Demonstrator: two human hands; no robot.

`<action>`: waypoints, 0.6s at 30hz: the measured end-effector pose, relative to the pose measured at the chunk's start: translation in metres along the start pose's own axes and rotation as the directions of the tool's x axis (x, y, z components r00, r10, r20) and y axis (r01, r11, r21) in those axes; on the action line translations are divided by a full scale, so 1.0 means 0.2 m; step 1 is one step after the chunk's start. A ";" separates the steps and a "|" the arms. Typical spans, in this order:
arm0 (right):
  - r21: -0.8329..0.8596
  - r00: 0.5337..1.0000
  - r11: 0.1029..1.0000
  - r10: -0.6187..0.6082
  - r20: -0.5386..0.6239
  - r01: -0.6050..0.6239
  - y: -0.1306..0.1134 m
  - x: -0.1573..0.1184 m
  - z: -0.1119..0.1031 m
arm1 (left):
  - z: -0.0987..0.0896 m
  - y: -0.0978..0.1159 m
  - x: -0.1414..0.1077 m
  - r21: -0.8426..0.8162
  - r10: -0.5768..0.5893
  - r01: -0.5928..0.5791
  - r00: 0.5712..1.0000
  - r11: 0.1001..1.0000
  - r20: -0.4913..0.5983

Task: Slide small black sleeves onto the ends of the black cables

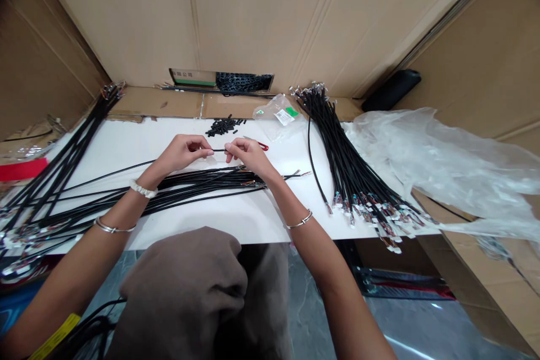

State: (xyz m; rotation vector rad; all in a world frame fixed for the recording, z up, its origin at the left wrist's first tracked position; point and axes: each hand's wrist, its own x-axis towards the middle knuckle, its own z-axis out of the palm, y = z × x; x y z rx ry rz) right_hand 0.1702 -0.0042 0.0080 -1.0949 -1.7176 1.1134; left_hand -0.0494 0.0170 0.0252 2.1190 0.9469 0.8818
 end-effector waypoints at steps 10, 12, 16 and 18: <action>0.000 0.997 1.000 0.029 -0.066 -0.029 -0.03 0.00 0.03 | 0.02 0.01 -0.01 0.185 0.062 -0.071 0.997 0.980 0.051; -0.013 0.998 1.000 0.014 -0.059 -0.015 -0.03 0.00 0.04 | 0.03 0.02 -0.01 0.204 0.037 -0.056 0.995 0.977 0.095; -0.036 0.999 0.999 0.008 -0.047 -0.010 -0.03 -0.01 0.06 | 0.05 0.02 0.00 0.155 0.031 -0.050 0.992 0.987 0.120; -0.039 0.999 0.999 0.010 -0.050 -0.012 -0.03 -0.01 0.06 | 0.07 0.01 0.00 0.118 0.012 -0.023 0.996 0.993 0.091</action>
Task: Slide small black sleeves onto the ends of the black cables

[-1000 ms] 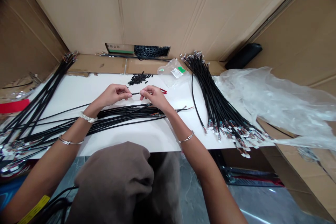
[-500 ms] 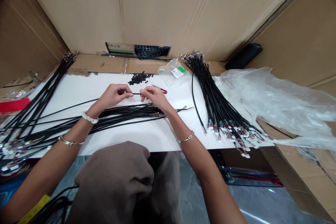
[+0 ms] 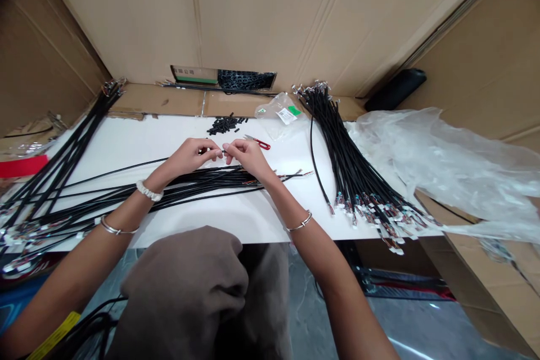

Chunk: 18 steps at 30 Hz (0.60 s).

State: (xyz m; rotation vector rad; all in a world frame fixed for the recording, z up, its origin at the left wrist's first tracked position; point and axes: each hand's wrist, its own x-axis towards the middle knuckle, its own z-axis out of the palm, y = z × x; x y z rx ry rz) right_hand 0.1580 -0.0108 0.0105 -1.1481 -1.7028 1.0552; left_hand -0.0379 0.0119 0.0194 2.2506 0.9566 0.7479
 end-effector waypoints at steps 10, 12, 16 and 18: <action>0.021 0.996 0.996 0.086 0.013 -0.086 -0.05 -0.02 0.01 | 0.04 0.04 -0.02 0.100 -0.084 0.096 0.989 0.990 -0.118; 0.034 0.994 0.994 0.106 0.023 -0.106 -0.04 -0.02 0.01 | 0.04 0.05 -0.02 0.149 -0.079 0.100 0.987 0.984 -0.140; 0.042 0.993 0.994 0.103 0.050 -0.105 -0.03 -0.01 0.00 | 0.05 0.05 -0.02 0.191 -0.070 0.096 0.988 0.977 -0.138; 0.030 0.997 0.997 0.068 0.036 -0.069 -0.03 -0.01 -0.01 | 0.05 0.04 -0.02 0.180 -0.073 0.096 0.989 0.979 -0.130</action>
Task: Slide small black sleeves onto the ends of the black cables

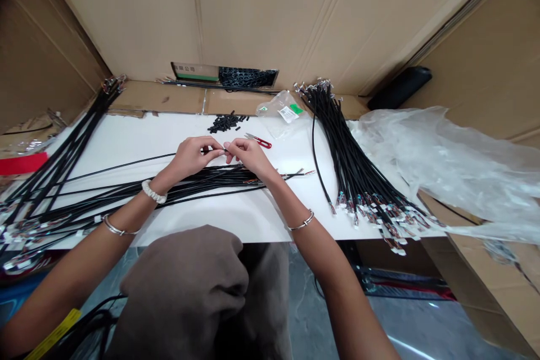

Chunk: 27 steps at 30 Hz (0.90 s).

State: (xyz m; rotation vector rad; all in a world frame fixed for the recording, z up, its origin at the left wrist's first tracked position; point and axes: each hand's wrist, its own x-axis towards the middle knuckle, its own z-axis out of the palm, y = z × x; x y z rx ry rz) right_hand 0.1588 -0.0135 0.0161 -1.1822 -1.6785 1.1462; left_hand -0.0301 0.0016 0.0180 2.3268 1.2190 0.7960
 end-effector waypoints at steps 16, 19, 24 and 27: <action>-0.272 0.968 0.929 -0.245 0.050 0.250 -0.02 -0.01 -0.05 | -0.12 -0.03 0.02 -0.339 -0.035 0.164 0.934 0.927 0.356; -0.255 0.975 0.941 -0.218 0.052 0.224 -0.02 -0.01 -0.04 | -0.11 -0.03 0.02 -0.336 -0.017 0.116 0.959 0.935 0.284; -0.238 0.978 0.948 -0.199 0.063 0.209 -0.02 0.00 -0.05 | -0.10 -0.03 0.02 -0.332 -0.009 0.100 0.964 0.938 0.265; -0.237 0.979 0.950 -0.193 0.068 0.204 -0.02 0.00 -0.06 | -0.11 -0.03 0.02 -0.334 0.003 0.093 0.961 0.938 0.277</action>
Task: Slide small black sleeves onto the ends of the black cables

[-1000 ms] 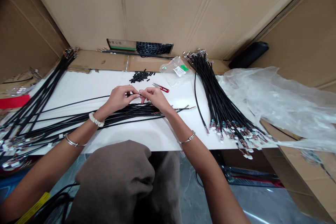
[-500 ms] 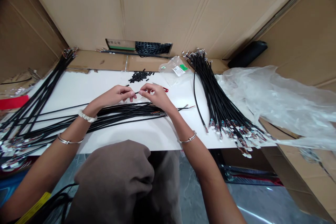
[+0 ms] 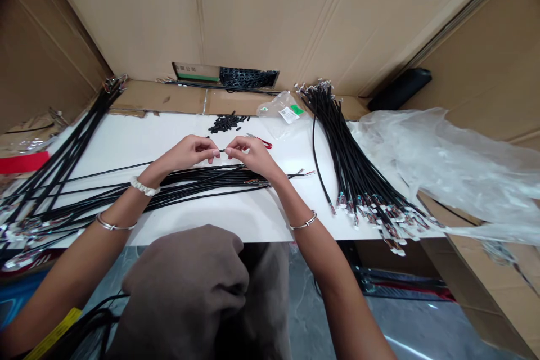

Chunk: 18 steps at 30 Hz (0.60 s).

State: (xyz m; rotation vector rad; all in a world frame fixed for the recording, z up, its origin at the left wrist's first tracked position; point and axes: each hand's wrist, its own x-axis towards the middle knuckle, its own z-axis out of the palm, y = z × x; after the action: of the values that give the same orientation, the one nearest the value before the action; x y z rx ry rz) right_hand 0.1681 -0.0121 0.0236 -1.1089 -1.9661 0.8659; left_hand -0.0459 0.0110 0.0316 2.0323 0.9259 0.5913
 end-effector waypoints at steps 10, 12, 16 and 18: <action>0.012 1.000 1.000 0.009 -0.011 -0.009 0.00 0.00 0.00 | 0.00 0.02 -0.01 0.009 0.001 -0.001 1.000 1.000 -0.024; 0.020 1.000 1.000 0.019 -0.015 -0.019 0.00 0.00 0.01 | 0.01 0.02 -0.01 0.026 0.014 -0.013 0.998 1.000 -0.056; 0.050 1.000 0.998 0.027 -0.010 -0.026 0.00 -0.01 0.03 | 0.03 0.02 0.00 0.061 0.054 -0.047 0.993 0.997 -0.109; 0.068 0.999 0.997 0.033 -0.004 -0.033 0.00 0.00 0.04 | 0.04 0.02 0.00 0.074 0.067 -0.058 0.990 0.996 -0.122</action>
State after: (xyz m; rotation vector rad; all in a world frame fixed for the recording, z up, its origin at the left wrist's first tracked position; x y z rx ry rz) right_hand 0.1621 -0.0145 0.0193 -1.1062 -1.9048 0.9387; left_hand -0.0394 0.0060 0.0297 2.1126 0.9707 0.7365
